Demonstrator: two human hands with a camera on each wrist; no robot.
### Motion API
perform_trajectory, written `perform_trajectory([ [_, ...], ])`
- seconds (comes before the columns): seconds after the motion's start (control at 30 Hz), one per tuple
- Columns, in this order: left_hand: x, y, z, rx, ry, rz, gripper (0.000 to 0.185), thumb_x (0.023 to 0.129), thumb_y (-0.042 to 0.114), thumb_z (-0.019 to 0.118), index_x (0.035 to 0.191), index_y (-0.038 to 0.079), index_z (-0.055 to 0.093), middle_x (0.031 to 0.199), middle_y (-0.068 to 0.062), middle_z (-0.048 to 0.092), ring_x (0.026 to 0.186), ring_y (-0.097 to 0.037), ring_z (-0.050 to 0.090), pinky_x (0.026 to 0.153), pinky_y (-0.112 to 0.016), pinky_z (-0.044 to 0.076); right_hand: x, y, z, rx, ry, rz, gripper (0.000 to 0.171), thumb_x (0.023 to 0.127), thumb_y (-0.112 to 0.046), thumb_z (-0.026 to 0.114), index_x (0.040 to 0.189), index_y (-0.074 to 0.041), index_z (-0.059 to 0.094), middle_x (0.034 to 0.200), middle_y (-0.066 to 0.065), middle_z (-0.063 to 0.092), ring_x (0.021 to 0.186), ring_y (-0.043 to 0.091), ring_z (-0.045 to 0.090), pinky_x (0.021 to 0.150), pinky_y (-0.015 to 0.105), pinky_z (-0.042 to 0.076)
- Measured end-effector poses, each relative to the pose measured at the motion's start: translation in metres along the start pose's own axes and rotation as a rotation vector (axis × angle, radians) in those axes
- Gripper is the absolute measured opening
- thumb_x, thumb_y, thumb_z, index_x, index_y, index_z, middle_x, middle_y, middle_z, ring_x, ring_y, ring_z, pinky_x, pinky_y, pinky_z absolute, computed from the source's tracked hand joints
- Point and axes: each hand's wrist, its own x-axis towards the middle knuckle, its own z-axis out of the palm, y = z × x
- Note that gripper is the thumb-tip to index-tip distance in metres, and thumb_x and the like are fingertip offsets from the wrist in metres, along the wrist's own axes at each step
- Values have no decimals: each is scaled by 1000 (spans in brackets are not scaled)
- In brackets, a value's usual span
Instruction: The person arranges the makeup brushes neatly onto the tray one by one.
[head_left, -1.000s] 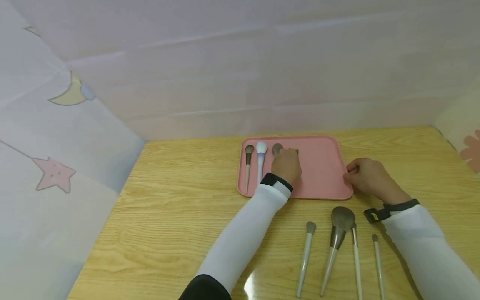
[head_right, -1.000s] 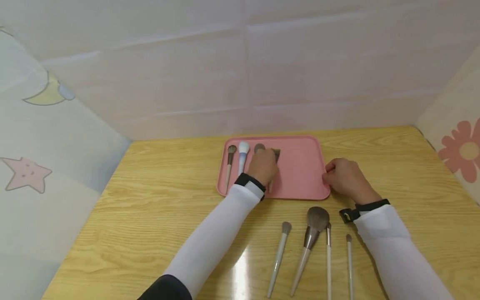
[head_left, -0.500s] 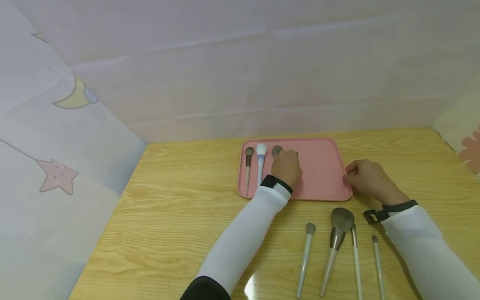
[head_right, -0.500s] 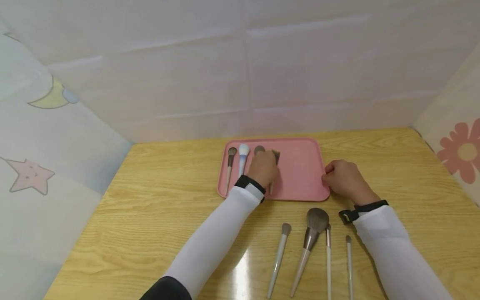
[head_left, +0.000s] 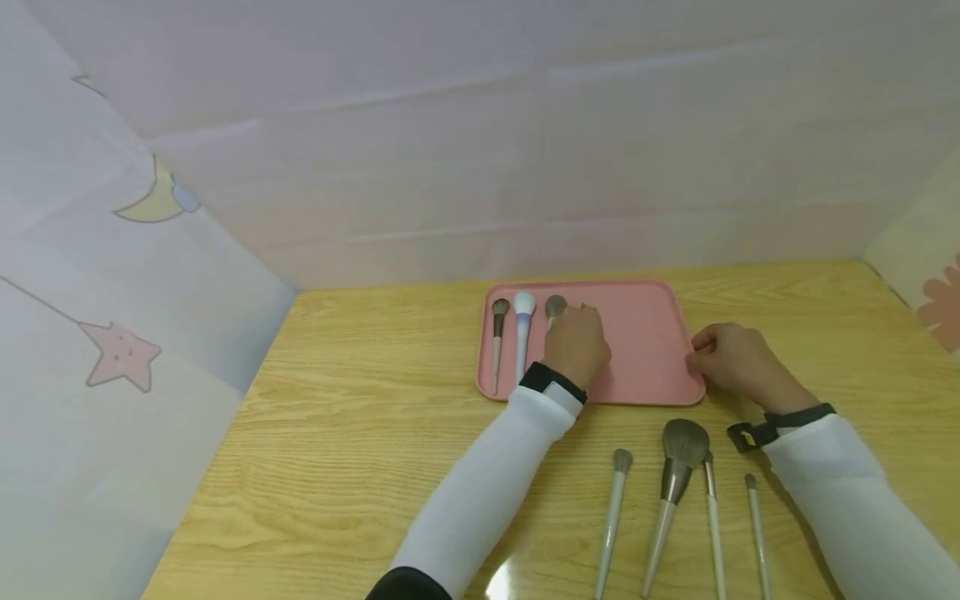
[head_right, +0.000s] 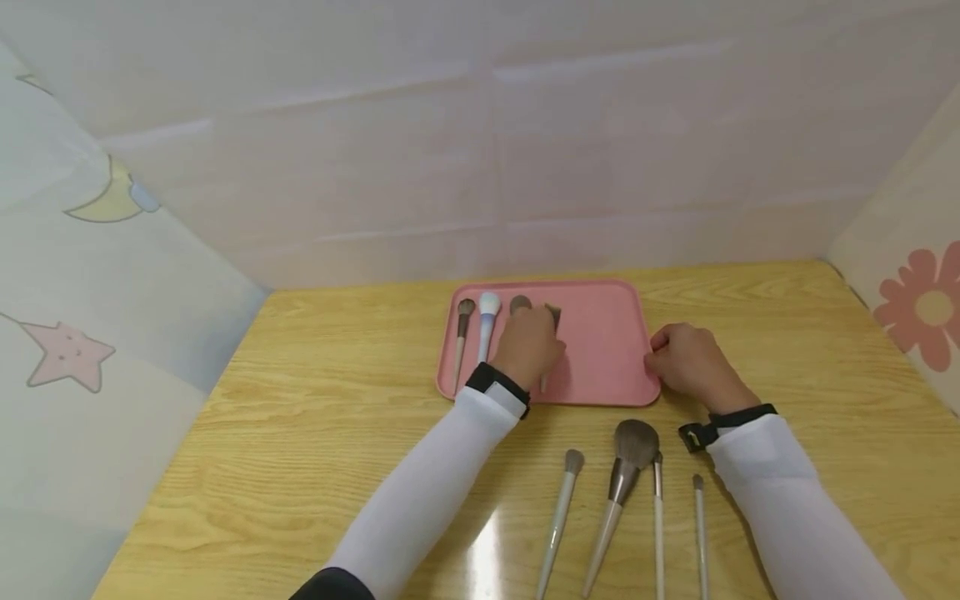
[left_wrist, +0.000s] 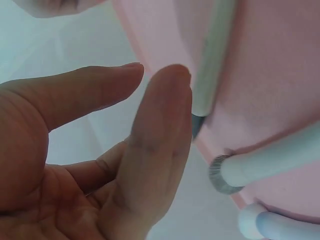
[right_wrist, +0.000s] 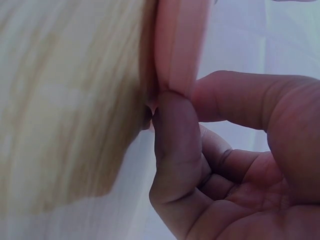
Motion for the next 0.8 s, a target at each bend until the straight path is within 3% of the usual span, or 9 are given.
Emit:
perform_trajectory([
  [0.1, -8, 2, -3, 7, -18, 0, 45, 99, 26, 68, 140, 7, 66, 92, -1, 79, 61, -10, 64, 46, -24, 51, 1, 0, 2, 7, -5, 2, 38, 95, -15, 65, 115, 17, 63, 92, 23, 71, 78, 25, 64, 62, 30, 48],
  [0.2, -17, 2, -6, -21, -34, 19, 39, 100, 32, 70, 131, 8, 72, 84, 1, 78, 54, -7, 58, 44, -24, 48, 2, -1, 3, 9, -10, 5, 38, 95, -16, 64, 115, 17, 63, 92, 22, 71, 78, 25, 64, 63, 30, 48],
  [0.33, -31, -3, -7, -89, -38, 67, 23, 100, 35, 73, 97, 12, 73, 73, 2, 68, 53, -8, 52, 45, -24, 45, 3, -2, 2, 6, -9, 1, 38, 95, -15, 65, 115, 17, 63, 92, 23, 71, 78, 26, 64, 63, 30, 48],
  [0.57, -57, -12, -3, -112, 0, 136, 27, 99, 36, 75, 96, 9, 70, 77, 0, 67, 54, -6, 52, 43, -20, 39, 5, -1, -1, -10, -18, -3, 40, 95, -16, 65, 117, 18, 62, 93, 23, 71, 79, 27, 63, 63, 30, 48],
  [0.8, -75, -20, 0, -147, -23, 164, 25, 98, 35, 76, 96, 10, 72, 76, 2, 65, 54, -6, 51, 45, -19, 39, 5, -1, 0, -9, -7, -3, 41, 94, -16, 65, 116, 17, 63, 92, 22, 71, 79, 26, 64, 63, 30, 49],
])
